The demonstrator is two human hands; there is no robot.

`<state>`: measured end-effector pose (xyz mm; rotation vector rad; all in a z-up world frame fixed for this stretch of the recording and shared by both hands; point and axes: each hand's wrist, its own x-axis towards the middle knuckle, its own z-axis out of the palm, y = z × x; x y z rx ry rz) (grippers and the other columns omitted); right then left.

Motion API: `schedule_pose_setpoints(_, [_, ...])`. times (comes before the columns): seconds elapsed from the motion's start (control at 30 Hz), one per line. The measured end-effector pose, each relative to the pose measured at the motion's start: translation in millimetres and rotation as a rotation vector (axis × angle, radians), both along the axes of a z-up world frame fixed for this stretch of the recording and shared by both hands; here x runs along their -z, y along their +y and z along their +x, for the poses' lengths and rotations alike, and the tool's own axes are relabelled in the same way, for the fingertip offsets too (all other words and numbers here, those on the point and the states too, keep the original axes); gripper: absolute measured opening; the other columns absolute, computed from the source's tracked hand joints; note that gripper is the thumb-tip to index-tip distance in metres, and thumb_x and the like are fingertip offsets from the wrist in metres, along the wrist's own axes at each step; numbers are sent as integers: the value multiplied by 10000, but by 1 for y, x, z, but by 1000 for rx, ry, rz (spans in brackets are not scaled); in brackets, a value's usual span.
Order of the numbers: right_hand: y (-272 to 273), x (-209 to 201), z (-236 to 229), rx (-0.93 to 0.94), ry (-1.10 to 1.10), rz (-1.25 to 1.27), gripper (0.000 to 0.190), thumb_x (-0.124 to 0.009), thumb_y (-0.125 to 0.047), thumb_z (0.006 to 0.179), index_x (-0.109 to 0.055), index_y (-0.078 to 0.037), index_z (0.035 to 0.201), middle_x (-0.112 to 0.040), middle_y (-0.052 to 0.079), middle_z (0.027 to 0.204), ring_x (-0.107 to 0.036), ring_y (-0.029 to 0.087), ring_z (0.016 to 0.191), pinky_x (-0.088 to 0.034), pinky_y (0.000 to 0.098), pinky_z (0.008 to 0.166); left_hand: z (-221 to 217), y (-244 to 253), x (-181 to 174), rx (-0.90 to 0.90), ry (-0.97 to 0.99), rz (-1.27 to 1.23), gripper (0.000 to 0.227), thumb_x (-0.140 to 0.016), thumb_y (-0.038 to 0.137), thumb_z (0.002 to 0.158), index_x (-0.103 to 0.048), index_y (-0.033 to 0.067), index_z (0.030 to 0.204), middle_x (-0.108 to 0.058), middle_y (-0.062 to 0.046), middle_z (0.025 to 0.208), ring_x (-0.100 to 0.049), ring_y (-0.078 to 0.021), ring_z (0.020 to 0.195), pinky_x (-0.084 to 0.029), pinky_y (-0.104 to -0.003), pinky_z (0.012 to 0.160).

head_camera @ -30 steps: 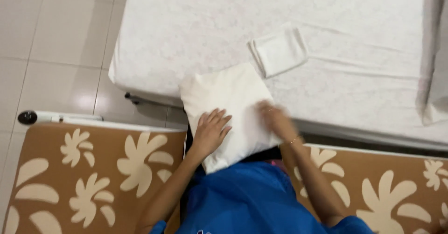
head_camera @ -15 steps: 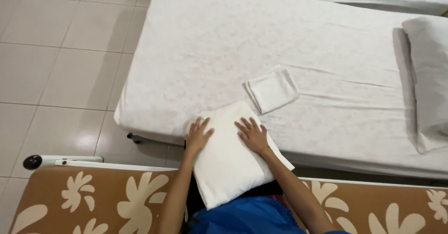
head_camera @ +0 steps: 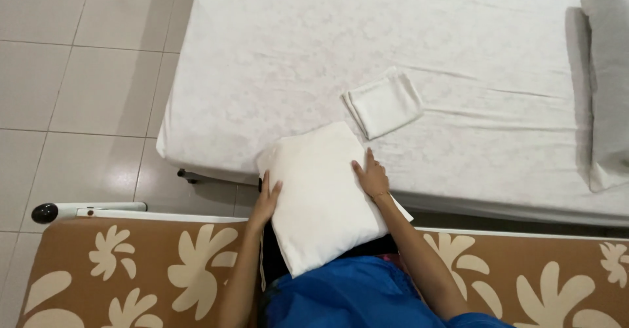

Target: Folding a white pillowcase and placing it onto a blue pillow.

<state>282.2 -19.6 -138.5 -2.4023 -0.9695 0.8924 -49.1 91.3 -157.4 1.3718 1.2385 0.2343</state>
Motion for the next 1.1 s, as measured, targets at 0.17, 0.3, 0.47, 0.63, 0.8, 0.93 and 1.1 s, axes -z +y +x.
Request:
schedule_pose_setpoints(0.17, [-42,-23,-11,47,-51,-51,852,-510,-625,974,-274,-97,1600,-535,341,1387,-573,462,1254,-503,511,1008,-25,-76,-55,-57,-138,84,893,-531,557,986,-112,119,1642,-171,-225,1694,-251,-362,1542,-235,-452,1225])
schedule_pose_setpoints(0.3, [-49,-59,-16,106,-88,25,897,-602,-561,936,-246,-83,1606,-625,344,1248,-635,483,1135,-514,529,960,-9,-97,-105,-139,87,173,834,-651,415,940,-265,164,1635,-363,-237,1633,-383,-354,1477,-353,-474,1163])
schedule_pose_setpoints(0.47, [-45,-74,-12,309,423,158,780,-707,-359,850,-387,-162,1534,-656,264,1312,-723,408,1104,-603,459,910,2,-94,-130,-591,-109,-175,987,-753,271,808,-159,145,1586,-574,-305,1320,-668,-315,1091,-564,-426,897])
schedule_pose_setpoints(0.63, [-65,-81,-14,237,614,362,838,-739,-228,822,-368,-280,1571,-412,177,1569,-478,324,1362,-484,435,1039,-16,-107,-102,-521,-206,-269,861,-798,339,822,-394,-69,1464,-649,-332,1279,-695,-338,1080,-591,-409,888])
schedule_pose_setpoints(0.8, [-76,-109,-20,283,850,251,717,-701,-170,799,-520,-253,1488,-439,136,1581,-494,327,1387,-509,452,1062,-23,-126,-101,-427,-109,-360,872,-792,372,787,-424,-59,1449,-688,-355,1187,-731,-396,1015,-615,-445,868])
schedule_pose_setpoints(0.93, [-79,-125,-22,220,874,298,666,-693,-150,832,-526,-203,1475,-445,125,1570,-483,292,1391,-487,438,1078,-26,-125,-115,-316,-182,-182,875,-777,416,798,-399,-30,1448,-677,-295,1209,-722,-317,1041,-599,-440,902])
schedule_pose_setpoints(1.1, [-67,-132,-22,352,1143,419,650,-658,-104,844,-513,-142,1477,-506,195,1495,-572,300,1304,-569,413,993,-17,-59,-174,-177,5,-191,729,-616,492,886,-473,24,1425,-730,-232,1111,-750,-310,864,-635,-444,792])
